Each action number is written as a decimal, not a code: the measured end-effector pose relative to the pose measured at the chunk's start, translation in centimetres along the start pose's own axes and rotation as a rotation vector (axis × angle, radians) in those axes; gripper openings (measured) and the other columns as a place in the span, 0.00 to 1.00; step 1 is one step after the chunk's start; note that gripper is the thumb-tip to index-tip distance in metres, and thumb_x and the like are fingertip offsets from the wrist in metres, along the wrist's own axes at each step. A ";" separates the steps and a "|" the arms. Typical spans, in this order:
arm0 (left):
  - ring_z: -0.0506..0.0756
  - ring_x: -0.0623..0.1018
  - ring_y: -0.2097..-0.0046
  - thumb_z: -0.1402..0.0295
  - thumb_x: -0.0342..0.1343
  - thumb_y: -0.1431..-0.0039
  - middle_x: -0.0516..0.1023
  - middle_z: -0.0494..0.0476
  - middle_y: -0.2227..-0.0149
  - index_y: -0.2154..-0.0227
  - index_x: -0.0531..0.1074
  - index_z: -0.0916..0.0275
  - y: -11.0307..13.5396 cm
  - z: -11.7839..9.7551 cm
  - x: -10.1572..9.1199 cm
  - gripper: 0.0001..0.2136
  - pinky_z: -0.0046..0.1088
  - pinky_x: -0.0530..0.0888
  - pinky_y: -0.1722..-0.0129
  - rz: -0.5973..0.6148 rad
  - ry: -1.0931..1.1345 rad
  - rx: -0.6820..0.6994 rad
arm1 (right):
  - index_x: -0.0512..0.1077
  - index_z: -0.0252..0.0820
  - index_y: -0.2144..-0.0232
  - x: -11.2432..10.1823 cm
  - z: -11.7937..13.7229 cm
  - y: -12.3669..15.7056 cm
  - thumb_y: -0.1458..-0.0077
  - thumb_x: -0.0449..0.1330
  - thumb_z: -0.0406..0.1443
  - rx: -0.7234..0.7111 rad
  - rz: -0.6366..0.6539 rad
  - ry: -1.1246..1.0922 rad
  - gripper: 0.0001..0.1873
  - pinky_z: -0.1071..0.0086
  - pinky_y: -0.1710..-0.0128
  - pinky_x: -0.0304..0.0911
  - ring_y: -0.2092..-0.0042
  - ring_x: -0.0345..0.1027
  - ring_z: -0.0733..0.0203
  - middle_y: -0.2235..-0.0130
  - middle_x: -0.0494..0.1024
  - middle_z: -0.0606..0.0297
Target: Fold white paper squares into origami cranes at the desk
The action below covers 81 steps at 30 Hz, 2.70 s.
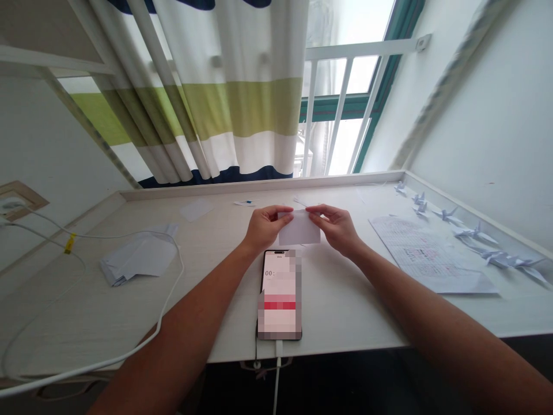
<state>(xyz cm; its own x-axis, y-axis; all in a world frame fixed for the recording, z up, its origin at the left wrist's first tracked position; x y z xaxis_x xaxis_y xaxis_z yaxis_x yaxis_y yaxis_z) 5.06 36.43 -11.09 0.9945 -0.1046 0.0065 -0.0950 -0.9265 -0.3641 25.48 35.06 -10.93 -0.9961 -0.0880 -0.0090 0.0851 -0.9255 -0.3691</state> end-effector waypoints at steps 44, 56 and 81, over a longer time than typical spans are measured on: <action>0.53 0.79 0.66 0.59 0.74 0.51 0.85 0.58 0.67 0.64 0.86 0.62 -0.1 0.4 -0.2 0.14 0.29 0.75 0.66 -0.022 0.038 -0.057 | 0.86 0.46 0.59 0.1 0.0 -0.4 0.50 0.76 0.48 0.000 0.004 0.004 0.19 0.62 0.62 0.73 0.60 0.74 0.56 0.61 0.84 0.60; 0.53 0.78 0.66 0.60 0.74 0.50 0.83 0.55 0.69 0.64 0.86 0.61 -0.3 -0.2 -1.0 0.13 0.29 0.75 0.66 -0.145 0.087 -0.033 | 0.85 0.46 0.61 2.1 1.3 -2.4 0.51 0.76 0.51 -0.002 0.044 0.007 0.20 0.59 0.63 0.74 0.64 0.76 0.56 0.63 0.85 0.61; 0.53 0.77 0.69 0.57 0.75 0.50 0.85 0.58 0.66 0.62 0.87 0.58 0.2 -1.6 -1.1 0.14 0.30 0.74 0.70 -0.074 -0.242 0.070 | 0.86 0.46 0.62 0.2 1.4 -1.3 0.48 0.75 0.48 -0.066 -0.002 0.115 0.16 0.55 0.61 0.77 0.62 0.78 0.54 0.60 0.87 0.59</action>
<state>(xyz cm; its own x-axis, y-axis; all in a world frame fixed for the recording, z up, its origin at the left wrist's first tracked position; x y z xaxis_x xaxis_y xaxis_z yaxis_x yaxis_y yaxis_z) 3.91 35.78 -9.68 0.9810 0.0597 -0.1846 -0.0269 -0.9005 -0.4341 25.25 35.75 -9.09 -0.9928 -0.0397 -0.1131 0.0849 -0.8990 -0.4297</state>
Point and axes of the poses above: each hand's wrist, its own y-axis away from the middle knuckle, its own x-axis out of the palm, z = x × y, the point moved 4 cm from there along -y, towards the middle knuckle
